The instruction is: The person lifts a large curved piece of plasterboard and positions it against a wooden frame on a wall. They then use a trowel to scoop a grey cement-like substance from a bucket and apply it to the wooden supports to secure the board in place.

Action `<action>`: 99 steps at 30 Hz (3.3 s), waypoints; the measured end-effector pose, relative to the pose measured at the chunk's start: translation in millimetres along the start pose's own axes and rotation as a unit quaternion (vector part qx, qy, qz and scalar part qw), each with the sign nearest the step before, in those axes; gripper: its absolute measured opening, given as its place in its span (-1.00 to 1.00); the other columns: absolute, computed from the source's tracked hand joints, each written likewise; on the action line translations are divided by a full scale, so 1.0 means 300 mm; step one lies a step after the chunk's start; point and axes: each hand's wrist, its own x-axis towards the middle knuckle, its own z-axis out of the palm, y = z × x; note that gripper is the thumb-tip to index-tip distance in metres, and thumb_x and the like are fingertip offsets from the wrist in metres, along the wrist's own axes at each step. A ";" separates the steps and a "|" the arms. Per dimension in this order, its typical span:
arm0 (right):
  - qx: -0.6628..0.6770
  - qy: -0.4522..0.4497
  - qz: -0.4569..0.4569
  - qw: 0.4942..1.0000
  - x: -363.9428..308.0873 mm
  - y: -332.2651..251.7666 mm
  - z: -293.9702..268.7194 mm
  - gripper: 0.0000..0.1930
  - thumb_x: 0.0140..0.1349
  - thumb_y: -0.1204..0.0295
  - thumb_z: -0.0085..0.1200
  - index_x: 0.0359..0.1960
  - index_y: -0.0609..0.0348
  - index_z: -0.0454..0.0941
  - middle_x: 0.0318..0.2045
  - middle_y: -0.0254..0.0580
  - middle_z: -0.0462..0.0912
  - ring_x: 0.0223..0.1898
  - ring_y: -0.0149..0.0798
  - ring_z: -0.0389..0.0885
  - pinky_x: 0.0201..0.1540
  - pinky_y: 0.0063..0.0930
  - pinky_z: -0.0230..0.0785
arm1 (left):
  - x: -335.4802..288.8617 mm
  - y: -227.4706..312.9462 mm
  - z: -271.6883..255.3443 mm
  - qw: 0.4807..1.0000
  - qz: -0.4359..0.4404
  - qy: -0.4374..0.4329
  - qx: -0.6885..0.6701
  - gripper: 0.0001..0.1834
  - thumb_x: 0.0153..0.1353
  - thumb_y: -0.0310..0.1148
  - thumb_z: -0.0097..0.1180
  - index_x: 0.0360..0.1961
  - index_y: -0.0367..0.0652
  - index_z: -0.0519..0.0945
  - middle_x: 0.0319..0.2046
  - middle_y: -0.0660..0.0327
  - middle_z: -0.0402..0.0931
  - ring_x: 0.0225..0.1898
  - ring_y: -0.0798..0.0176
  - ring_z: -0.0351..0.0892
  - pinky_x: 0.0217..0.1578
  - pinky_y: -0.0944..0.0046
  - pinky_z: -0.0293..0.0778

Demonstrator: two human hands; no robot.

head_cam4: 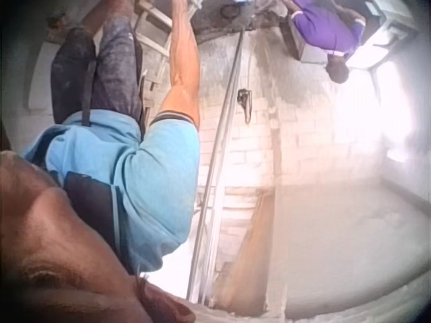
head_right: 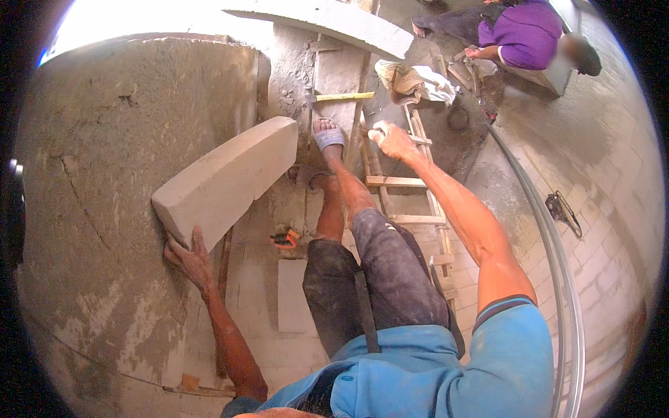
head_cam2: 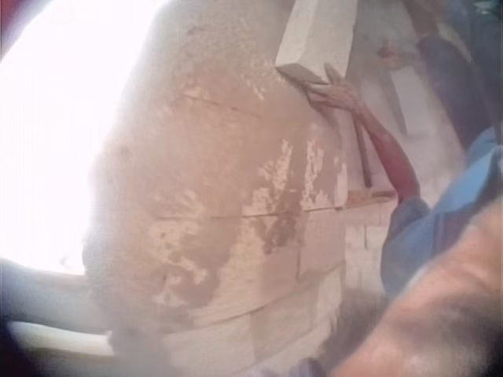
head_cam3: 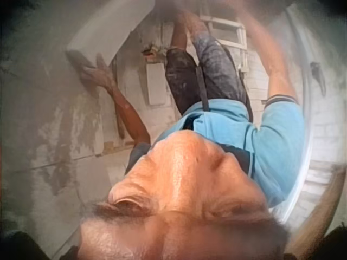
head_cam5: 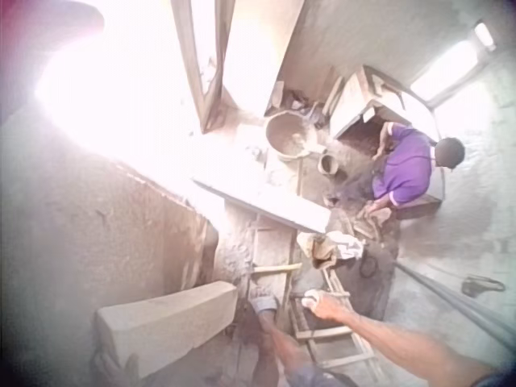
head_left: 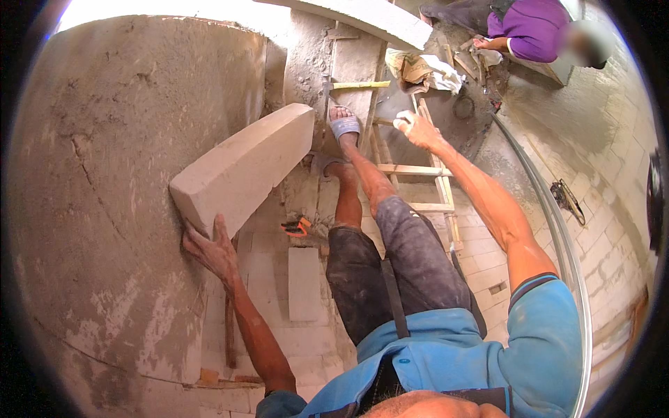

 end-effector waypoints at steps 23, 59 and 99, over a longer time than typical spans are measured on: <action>0.170 0.165 -0.021 0.971 0.149 -0.211 -0.387 -0.67 0.35 0.18 -0.03 -0.26 0.19 0.65 -0.52 -0.26 0.67 -0.49 -0.32 0.59 -0.39 -0.39 0.40 | 0.003 -0.014 -0.105 0.991 -0.062 -0.110 -0.047 -0.15 0.19 0.10 0.25 0.31 -0.26 0.27 0.23 -0.21 0.27 0.25 -0.25 0.30 0.19 -0.15 0.29; 0.493 0.089 0.163 0.850 1.222 -0.154 -0.708 -0.33 0.31 -0.07 0.06 0.26 0.19 0.35 0.09 0.35 0.50 -0.06 0.04 0.67 -0.09 -0.20 0.53 | 0.115 0.086 -0.035 0.973 -0.124 -0.194 -0.031 -0.17 0.22 -0.02 0.29 0.23 -0.41 0.17 0.11 -0.26 0.35 0.07 -0.20 0.44 0.09 -0.05 0.36; 0.315 0.179 -0.098 0.927 -0.177 -0.791 -0.731 -0.65 0.40 0.08 0.06 -0.47 0.03 0.51 -0.67 -0.70 0.20 -0.68 -0.72 0.00 -0.65 -0.70 -0.20 | 0.076 -0.045 -0.079 0.996 0.080 -0.046 -0.001 -0.12 0.15 0.17 0.27 0.24 -0.26 0.25 0.10 -0.18 0.30 0.17 -0.25 0.31 0.12 -0.22 0.30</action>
